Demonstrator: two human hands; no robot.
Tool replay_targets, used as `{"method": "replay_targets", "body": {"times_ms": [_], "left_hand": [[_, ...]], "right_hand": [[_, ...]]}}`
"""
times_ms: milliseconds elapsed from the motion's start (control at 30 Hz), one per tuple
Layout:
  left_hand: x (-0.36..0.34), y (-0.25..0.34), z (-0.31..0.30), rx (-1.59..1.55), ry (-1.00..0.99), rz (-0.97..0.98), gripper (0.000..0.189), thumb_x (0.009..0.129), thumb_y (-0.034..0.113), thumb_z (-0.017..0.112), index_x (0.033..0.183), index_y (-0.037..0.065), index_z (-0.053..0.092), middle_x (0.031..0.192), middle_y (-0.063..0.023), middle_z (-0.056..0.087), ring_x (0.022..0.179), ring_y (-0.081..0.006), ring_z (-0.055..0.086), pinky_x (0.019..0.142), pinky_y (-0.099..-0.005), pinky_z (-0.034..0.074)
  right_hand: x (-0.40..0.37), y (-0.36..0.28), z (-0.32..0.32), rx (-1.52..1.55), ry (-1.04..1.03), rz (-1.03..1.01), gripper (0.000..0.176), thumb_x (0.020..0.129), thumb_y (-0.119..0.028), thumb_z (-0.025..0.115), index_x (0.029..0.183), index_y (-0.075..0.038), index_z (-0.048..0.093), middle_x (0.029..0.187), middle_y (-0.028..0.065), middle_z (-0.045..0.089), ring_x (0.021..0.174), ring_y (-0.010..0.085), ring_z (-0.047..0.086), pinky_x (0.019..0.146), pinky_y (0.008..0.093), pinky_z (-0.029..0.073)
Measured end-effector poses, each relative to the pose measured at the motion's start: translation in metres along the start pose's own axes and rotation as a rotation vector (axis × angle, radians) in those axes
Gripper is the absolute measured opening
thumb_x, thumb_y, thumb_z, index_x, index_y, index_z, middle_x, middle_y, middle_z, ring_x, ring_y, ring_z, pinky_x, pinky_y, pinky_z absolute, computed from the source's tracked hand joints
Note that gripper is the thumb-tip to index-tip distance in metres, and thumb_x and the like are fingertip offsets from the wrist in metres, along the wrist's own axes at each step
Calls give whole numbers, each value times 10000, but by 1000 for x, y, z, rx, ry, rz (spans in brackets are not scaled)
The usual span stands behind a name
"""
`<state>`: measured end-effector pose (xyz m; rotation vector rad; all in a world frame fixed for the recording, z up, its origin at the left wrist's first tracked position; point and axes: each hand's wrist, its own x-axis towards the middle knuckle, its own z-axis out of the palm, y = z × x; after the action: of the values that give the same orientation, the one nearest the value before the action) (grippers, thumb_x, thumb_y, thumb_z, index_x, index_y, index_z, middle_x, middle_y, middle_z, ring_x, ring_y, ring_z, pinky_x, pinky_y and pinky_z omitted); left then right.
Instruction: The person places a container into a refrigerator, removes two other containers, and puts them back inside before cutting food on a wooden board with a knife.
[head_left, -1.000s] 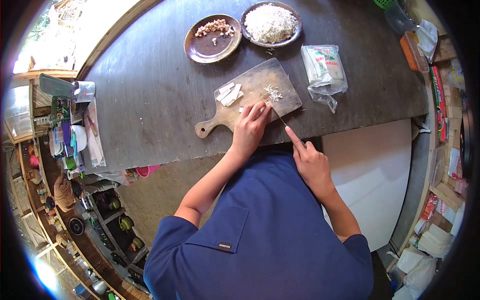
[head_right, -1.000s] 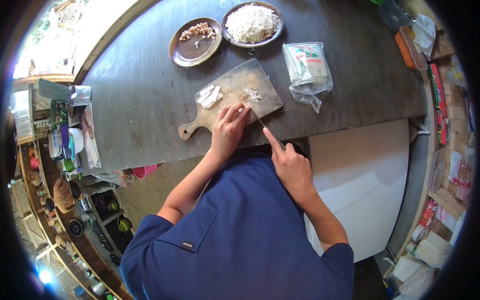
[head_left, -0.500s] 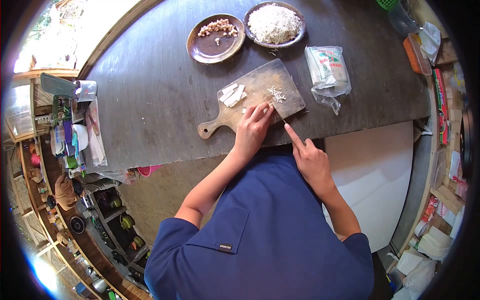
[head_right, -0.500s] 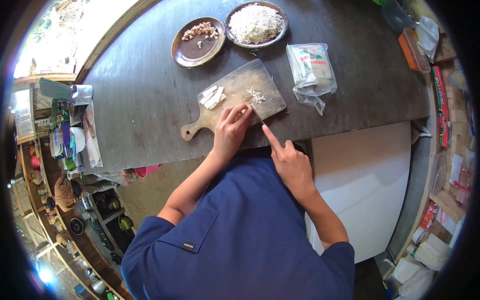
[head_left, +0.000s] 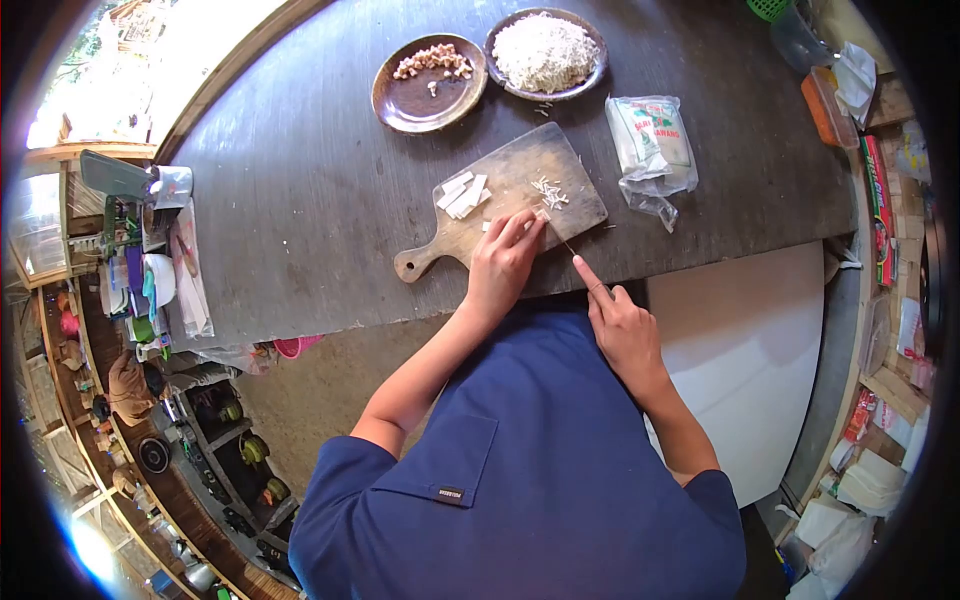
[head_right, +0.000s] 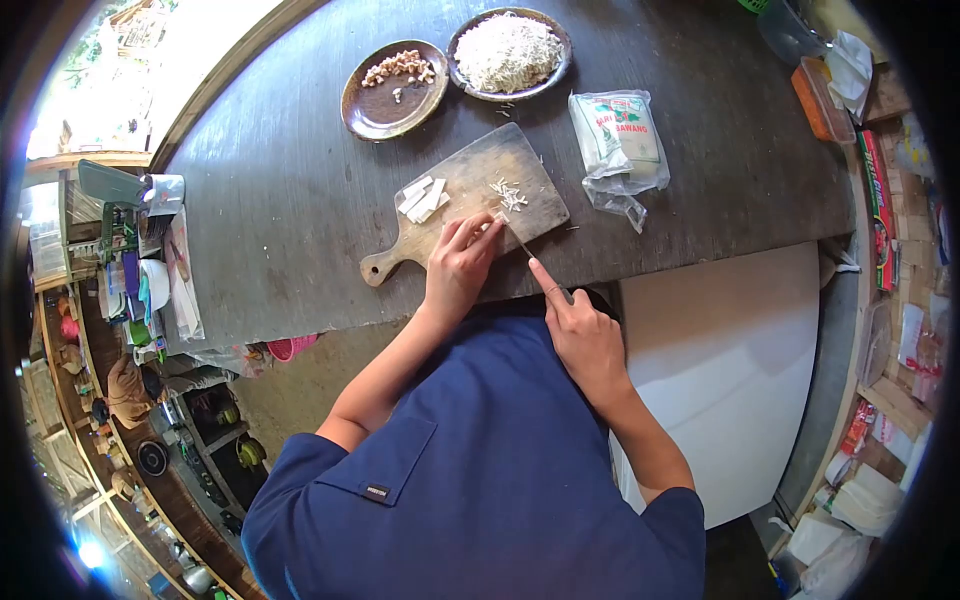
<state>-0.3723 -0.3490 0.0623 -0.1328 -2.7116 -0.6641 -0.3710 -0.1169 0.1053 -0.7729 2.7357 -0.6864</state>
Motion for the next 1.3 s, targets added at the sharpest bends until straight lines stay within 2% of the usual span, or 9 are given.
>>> {"method": "replay_targets", "body": {"times_ms": [233, 400, 467, 533, 600, 667, 900, 1200, 1300], "left_hand": [[-1, 0, 0, 24, -4, 19, 444, 796, 43, 715, 1239, 11, 713, 1266, -74, 665, 1136, -281, 646, 954, -382, 571], [-2, 0, 0, 38, -16, 21, 443, 788, 45, 716, 1230, 9, 714, 1253, -73, 660, 1122, -277, 644, 954, -384, 570], [-2, 1, 0, 33, -8, 19, 442, 789, 44, 716, 1229, 10, 714, 1249, -72, 659, 1118, -275, 643, 953, -385, 570], [-1, 2, -1, 40, 9, 21, 441, 789, 43, 716, 1229, 11, 715, 1245, -70, 657, 1115, -273, 642, 952, -386, 570], [1, 4, -1, 38, 26, -5, 386, 807, 5, 768, 1191, 36, 754, 1190, -49, 694, 1053, -271, 666, 906, -387, 577], [1, 3, -1, 41, 35, -1, 384, 808, 7, 769, 1190, 37, 755, 1190, -48, 695, 1049, -271, 667, 904, -386, 577], [0, 3, 1, 26, 42, -4, 366, 821, 10, 769, 1186, 41, 761, 1190, -45, 697, 1041, -264, 668, 903, -374, 575], [0, 2, -1, 10, 38, 2, 368, 813, -1, 771, 1179, 32, 758, 1190, -49, 699, 1041, -267, 670, 900, -372, 578], [-1, 1, 1, 18, 39, 0, 369, 806, -8, 769, 1173, 32, 758, 1188, -52, 699, 1039, -271, 671, 904, -376, 578]], "right_hand": [[8, -2, 6, -35, -15, -4, 729, 1023, -186, 640, 1655, -429, 370, 758, 134, 552, 566, 352, 662, 547, 500, 596], [13, -7, 8, -68, -8, -6, 742, 1014, -192, 651, 1655, -434, 366, 758, 132, 562, 570, 343, 673, 542, 490, 600], [20, -11, 9, -55, -29, 27, 704, 1032, -177, 625, 1646, -426, 387, 773, 144, 563, 607, 387, 670, 591, 537, 594], [15, -10, 11, -50, -20, 31, 702, 1031, -179, 629, 1644, -425, 391, 768, 141, 562, 603, 388, 669, 592, 536, 595], [10, -8, 11, -45, -1, 22, 700, 1030, -181, 632, 1642, -424, 395, 763, 139, 561, 598, 388, 667, 593, 535, 595], [-3, -4, 9, -105, -12, 20, 735, 1012, -192, 656, 1650, -430, 381, 750, 121, 543, 568, 341, 674, 549, 489, 603], [2, -4, 5, -10, -6, -1, 736, 1018, -187, 648, 1654, -431, 369, 767, 130, 543, 581, 351, 667, 561, 502, 602], [13, -5, 14, -76, 15, -12, 745, 1008, -197, 657, 1654, -430, 370, 765, 136, 561, 565, 347, 676, 535, 488, 597], [12, -6, 15, -40, 9, 11, 705, 1030, -177, 624, 1646, -424, 385, 787, 144, 560, 592, 394, 667, 584, 543, 586]]}}
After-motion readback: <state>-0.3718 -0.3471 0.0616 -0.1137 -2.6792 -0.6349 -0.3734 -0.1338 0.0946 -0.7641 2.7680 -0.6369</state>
